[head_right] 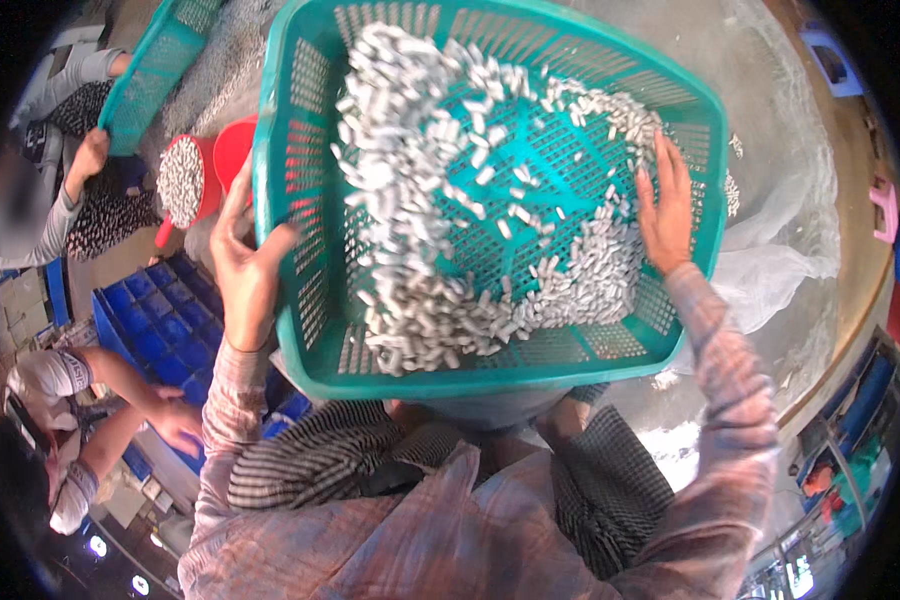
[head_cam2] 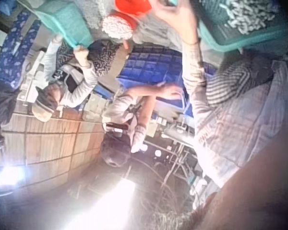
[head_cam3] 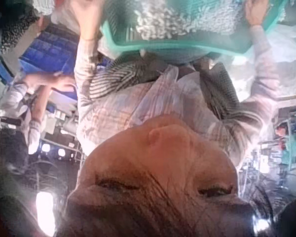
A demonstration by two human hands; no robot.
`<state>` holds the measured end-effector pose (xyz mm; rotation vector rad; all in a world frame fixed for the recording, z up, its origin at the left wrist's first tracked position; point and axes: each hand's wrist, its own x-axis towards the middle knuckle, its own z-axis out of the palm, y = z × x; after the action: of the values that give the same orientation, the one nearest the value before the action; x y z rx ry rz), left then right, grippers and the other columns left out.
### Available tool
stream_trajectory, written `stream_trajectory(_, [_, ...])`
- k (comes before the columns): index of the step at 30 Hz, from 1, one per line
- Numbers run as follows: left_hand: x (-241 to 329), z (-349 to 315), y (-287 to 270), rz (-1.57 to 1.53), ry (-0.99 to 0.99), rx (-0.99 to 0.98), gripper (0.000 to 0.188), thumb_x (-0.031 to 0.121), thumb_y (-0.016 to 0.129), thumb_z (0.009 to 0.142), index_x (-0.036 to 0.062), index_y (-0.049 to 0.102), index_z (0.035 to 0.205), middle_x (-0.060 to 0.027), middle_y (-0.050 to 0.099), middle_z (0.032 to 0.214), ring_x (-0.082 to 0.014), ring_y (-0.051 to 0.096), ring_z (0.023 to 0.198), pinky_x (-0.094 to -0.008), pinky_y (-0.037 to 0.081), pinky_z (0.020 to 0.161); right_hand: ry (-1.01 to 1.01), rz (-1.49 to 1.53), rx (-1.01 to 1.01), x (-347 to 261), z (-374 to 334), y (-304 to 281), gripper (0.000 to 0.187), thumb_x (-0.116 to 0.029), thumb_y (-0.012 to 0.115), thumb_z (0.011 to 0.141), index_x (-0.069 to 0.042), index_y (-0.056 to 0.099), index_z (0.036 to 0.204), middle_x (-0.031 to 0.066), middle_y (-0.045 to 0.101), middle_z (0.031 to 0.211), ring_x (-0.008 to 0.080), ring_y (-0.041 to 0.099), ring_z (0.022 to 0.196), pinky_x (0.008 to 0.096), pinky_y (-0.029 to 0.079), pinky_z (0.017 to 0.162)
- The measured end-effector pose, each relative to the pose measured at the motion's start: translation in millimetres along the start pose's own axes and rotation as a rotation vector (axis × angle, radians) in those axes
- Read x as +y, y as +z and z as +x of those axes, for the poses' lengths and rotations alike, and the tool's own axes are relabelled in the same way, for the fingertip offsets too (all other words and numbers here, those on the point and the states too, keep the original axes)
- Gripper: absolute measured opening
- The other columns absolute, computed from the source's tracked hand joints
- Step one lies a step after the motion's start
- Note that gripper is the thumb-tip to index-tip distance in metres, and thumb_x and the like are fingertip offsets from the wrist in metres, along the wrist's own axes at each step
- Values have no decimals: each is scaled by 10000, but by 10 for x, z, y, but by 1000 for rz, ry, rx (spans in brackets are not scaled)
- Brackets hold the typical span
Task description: The person sits and sorts small white capsule-like items in a green basket by hand, moving them around and occasionally transferring them into a red scoop. The person continues this repetitive sorting process throughout the clip.
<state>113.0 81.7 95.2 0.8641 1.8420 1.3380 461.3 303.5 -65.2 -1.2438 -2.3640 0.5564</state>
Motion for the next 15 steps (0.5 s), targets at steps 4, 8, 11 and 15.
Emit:
stream_trajectory(4, [-371,109,-162,-43,24,35,747,-89,522,695,-47,351,1421,-101,583,1249,-141,590,1053,-263,453,917,131,-132,168,108,-142,849,554,-349,486,959,-99,366,1438,228,318,1467,405,272,1364,489,216,1113])
stream_trajectory(8, [-573,95,-133,-28,-34,13,736,-109,516,695,-53,362,1412,-97,559,1277,-138,559,1101,-258,430,941,181,-42,273,-794,367,1463,598,-480,490,931,-190,378,1441,297,218,1491,467,139,1399,613,119,1101])
stream_trajectory(11, [-563,139,-89,-59,-20,20,738,-119,520,692,-48,371,1411,-93,563,1270,-121,568,1066,-236,444,891,55,57,253,-1635,607,1536,591,-479,535,903,-250,392,1429,282,198,1504,480,141,1394,633,110,1097])
stream_trajectory(15, [-572,196,-80,-72,-44,27,764,-124,528,683,-35,357,1423,-76,572,1260,-101,585,991,-202,459,804,-424,15,-237,-2036,-170,1370,592,-488,585,851,-271,441,1383,163,194,1547,417,153,1418,652,160,1085])
